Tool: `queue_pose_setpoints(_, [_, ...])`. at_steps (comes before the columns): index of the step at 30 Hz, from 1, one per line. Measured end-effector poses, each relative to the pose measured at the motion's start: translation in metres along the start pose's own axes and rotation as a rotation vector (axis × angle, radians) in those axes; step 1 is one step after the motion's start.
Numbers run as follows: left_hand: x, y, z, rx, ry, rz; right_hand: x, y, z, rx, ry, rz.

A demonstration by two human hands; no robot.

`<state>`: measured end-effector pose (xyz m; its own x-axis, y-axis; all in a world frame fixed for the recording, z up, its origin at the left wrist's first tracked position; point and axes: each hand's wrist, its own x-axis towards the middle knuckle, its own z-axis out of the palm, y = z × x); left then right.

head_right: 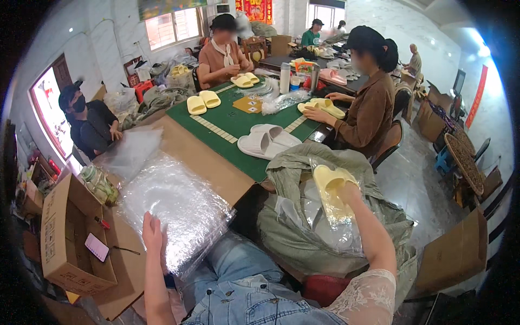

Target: The person wraps pairs of slippers in bubble wrap and places them into a large sack. They handle yellow, pink, and white slippers, picking them up from the table, wrapping them, and depositing them into the sack repeatedly.

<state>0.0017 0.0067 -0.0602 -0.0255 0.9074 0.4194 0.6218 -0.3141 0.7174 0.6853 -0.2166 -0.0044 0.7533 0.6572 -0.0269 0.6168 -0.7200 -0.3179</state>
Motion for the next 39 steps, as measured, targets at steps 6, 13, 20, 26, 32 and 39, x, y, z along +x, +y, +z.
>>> queue_pose_setpoints(6, [0.0, -0.005, 0.006, -0.006, 0.008, 0.054, -0.016, 0.041, -0.004, 0.037, -0.147, -0.025])
queue_pose_setpoints(13, [0.001, 0.006, 0.003, 0.076, 0.005, 0.047, -0.034, -0.032, -0.094, -0.494, 0.22, -0.156])
queue_pose_setpoints(20, [0.0, 0.012, 0.0, 0.102, -0.016, 0.013, 0.046, -0.154, -0.056, -0.052, 0.266, -0.541])
queue_pose_setpoints(26, [0.001, 0.022, -0.001, 0.075, -0.02, 0.047, 0.155, -0.216, 0.041, 0.052, 0.137, -0.453])
queue_pose_setpoints(32, [-0.001, 0.015, -0.005, 0.13, -0.032, 0.041, 0.179, -0.278, 0.099, 0.009, 0.08, -0.334])
queue_pose_setpoints(39, [-0.005, 0.015, -0.001, 0.142, 0.002, 0.069, 0.091, -0.33, 0.126, -0.081, 0.258, -0.64])
